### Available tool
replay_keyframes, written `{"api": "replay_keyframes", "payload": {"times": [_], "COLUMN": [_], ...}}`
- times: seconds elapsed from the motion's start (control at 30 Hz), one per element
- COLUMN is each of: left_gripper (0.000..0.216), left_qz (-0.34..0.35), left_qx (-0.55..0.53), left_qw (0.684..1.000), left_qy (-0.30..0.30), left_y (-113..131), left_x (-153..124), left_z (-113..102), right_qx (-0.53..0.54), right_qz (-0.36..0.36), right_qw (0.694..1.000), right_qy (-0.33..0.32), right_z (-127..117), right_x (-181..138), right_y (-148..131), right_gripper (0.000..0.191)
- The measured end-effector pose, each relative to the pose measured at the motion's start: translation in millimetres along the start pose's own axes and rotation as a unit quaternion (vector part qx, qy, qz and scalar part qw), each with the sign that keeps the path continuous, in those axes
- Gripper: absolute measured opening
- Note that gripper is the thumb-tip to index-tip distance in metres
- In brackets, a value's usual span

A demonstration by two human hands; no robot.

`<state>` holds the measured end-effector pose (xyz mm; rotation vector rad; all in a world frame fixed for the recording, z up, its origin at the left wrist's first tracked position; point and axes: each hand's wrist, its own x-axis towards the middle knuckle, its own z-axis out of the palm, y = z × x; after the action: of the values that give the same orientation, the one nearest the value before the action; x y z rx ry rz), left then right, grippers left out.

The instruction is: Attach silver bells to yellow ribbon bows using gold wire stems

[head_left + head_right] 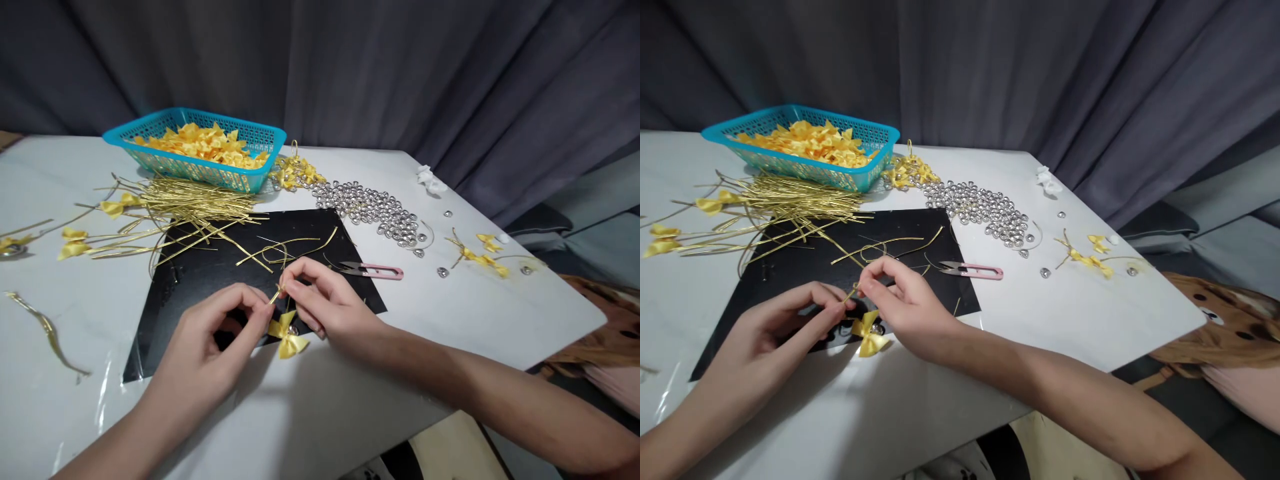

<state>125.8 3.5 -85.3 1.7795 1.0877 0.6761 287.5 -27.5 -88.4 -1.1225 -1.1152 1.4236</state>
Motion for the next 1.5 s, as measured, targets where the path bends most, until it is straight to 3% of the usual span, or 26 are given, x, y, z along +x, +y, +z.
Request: {"api": "replay_keyframes", "payload": {"times": [0.17, 0.27, 0.4, 0.5, 0.7, 1.0, 1.3, 1.4, 1.5], "left_gripper": [0.024, 0.016, 0.024, 0.013, 0.014, 0.007, 0.014, 0.015, 0.021], "left_qz": [0.017, 0.011, 0.067, 0.09, 0.077, 0.162, 0.074, 0.004, -0.054], "left_qx": [0.03, 0.025, 0.058, 0.094, 0.067, 0.103, 0.068, 0.02, -0.009], "left_qw": [0.999, 0.999, 0.991, 0.989, 0.993, 0.981, 0.994, 0.997, 0.994], "left_qy": [-0.01, 0.046, 0.099, 0.074, 0.058, -0.011, 0.041, 0.071, 0.094], "left_y": [-2, -6, -9, -8, -5, -9, -10, -9, -13], "left_x": [2, -1, -3, -2, -4, 5, 11, 17, 22], "left_z": [1, 1, -1, -2, -4, -13, -12, -15, -18], "right_qx": [0.042, 0.018, -0.005, -0.01, -0.082, -0.131, -0.112, -0.076, -0.049], "right_qz": [0.043, 0.054, 0.066, 0.074, 0.054, 0.052, 0.008, -0.007, -0.072], "right_qw": [0.998, 0.998, 0.998, 0.997, 0.995, 0.99, 0.994, 0.997, 0.994], "right_qy": [-0.003, -0.011, -0.005, -0.005, -0.005, -0.023, 0.016, -0.009, -0.072], "right_z": [-1, -1, -2, -1, 0, 0, -2, -10, -19], "right_x": [2, 2, 2, 1, -2, -7, -8, -9, -11], "right_y": [0, -1, -1, 0, -3, -4, -5, -10, -19], "right_gripper": [0.012, 0.012, 0.012, 0.014, 0.009, 0.013, 0.01, 0.011, 0.01]}}
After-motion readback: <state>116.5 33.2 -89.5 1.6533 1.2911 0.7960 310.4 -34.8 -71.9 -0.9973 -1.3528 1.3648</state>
